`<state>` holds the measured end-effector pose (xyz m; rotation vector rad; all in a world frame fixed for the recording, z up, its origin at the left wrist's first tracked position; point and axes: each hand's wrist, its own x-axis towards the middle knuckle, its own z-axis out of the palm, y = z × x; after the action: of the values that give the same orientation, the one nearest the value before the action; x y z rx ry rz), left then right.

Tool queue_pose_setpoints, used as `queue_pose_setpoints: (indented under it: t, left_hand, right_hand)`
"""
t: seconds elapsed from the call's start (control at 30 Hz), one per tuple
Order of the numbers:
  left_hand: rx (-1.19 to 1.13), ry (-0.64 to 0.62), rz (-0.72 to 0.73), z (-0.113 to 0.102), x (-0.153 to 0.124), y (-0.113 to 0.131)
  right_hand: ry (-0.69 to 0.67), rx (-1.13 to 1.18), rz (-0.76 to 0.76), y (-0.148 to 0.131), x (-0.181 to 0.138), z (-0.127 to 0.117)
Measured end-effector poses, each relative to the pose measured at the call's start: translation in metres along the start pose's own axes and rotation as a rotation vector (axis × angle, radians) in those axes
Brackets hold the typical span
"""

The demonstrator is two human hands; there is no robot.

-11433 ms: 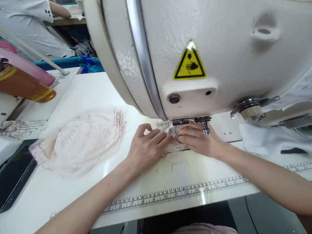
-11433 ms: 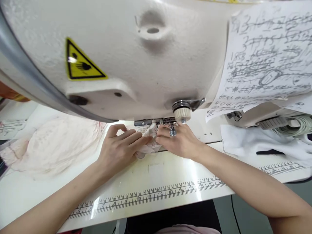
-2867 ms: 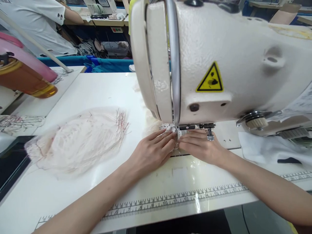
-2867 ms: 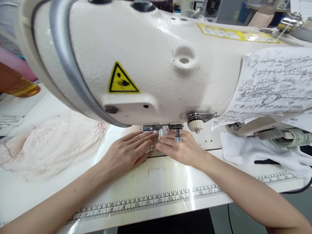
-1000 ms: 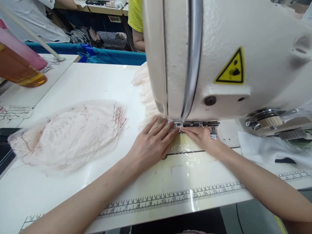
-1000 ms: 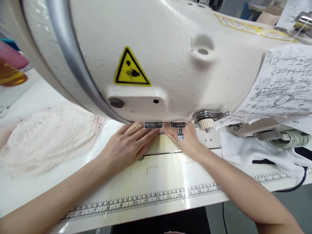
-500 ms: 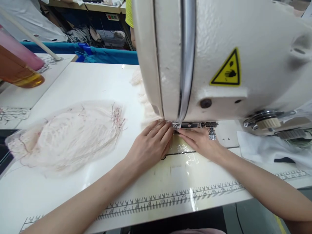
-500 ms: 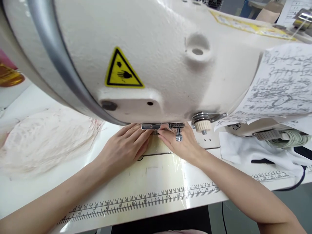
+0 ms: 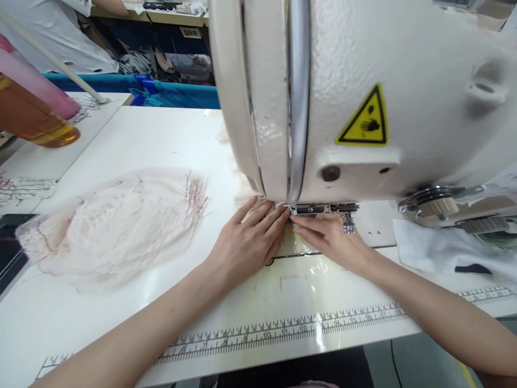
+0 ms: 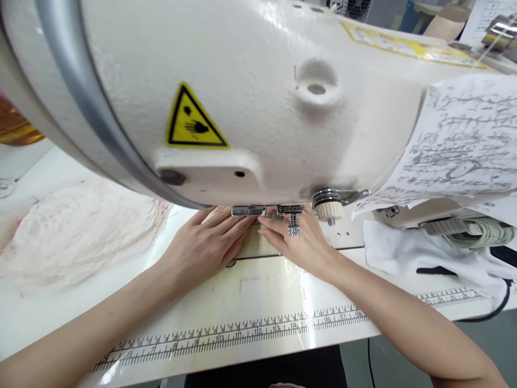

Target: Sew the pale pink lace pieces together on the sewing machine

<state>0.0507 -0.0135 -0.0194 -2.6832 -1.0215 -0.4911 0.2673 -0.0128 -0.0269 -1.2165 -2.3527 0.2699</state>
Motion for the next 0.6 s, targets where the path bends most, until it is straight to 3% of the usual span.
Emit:
queue_pose_setpoints:
  t: [0.33, 0.6]
  left_hand:
    - [0.083, -0.007, -0.007, 0.0016, 0.0, 0.0007]
    - [0.096, -0.036, -0.036, 0.0017, 0.002, 0.0025]
  right_hand:
    - [-0.05, -0.076, 0.048, -0.0059, 0.0008, -0.001]
    - [-0.048, -0.264, 0.021, -0.0077, -0.0012, 0.0014]
